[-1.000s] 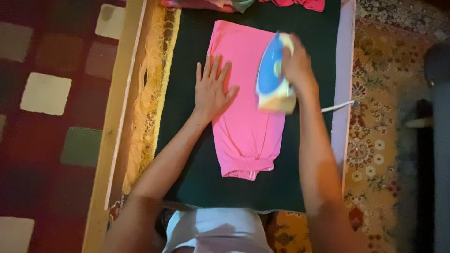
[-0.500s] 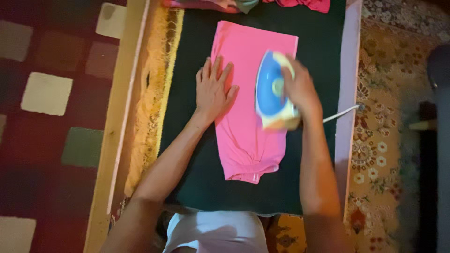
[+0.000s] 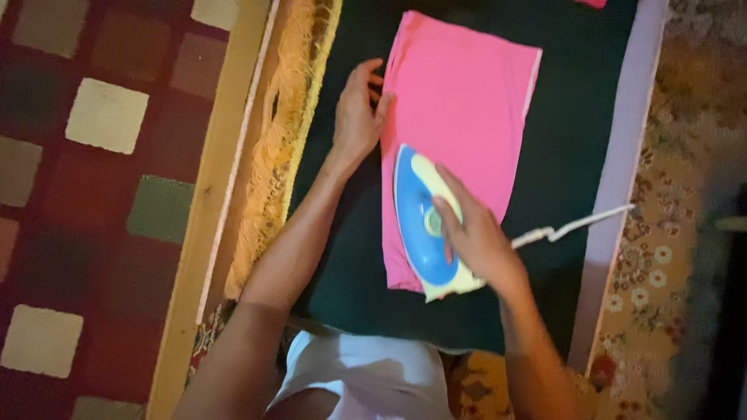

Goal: The person irons several pieces of pink clothing, including a top and shorts, by smoothing them on a surface, applying an iron to multiple sections, and then folding each item.

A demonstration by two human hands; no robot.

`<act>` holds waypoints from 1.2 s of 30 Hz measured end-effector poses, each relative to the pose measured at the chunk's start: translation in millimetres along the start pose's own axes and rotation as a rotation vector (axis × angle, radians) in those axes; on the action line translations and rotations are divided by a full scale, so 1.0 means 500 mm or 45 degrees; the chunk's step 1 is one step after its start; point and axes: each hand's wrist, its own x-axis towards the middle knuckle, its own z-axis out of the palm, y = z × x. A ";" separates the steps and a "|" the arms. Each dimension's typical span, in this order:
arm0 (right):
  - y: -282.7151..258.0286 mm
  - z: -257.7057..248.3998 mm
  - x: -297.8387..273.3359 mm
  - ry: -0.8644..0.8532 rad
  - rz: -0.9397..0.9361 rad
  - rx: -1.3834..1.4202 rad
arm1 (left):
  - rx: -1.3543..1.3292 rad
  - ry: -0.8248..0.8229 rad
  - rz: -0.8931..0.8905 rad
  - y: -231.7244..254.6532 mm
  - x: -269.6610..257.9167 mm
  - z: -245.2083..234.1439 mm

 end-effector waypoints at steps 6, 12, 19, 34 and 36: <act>-0.110 -0.032 0.094 0.143 -0.429 0.098 | -0.149 -0.020 -0.060 0.000 0.008 0.008; -0.068 0.007 -0.030 0.068 -0.151 -0.048 | 0.001 0.044 0.034 0.031 -0.008 0.000; -0.022 -0.021 0.068 0.251 0.007 -0.059 | 0.194 -0.025 0.071 0.056 -0.014 -0.005; -0.008 -0.069 0.097 0.530 -0.483 -0.092 | 0.561 -0.069 0.233 0.062 -0.021 -0.002; 0.018 -0.092 0.093 0.482 0.014 -0.021 | 0.598 -0.115 0.214 0.060 -0.010 -0.003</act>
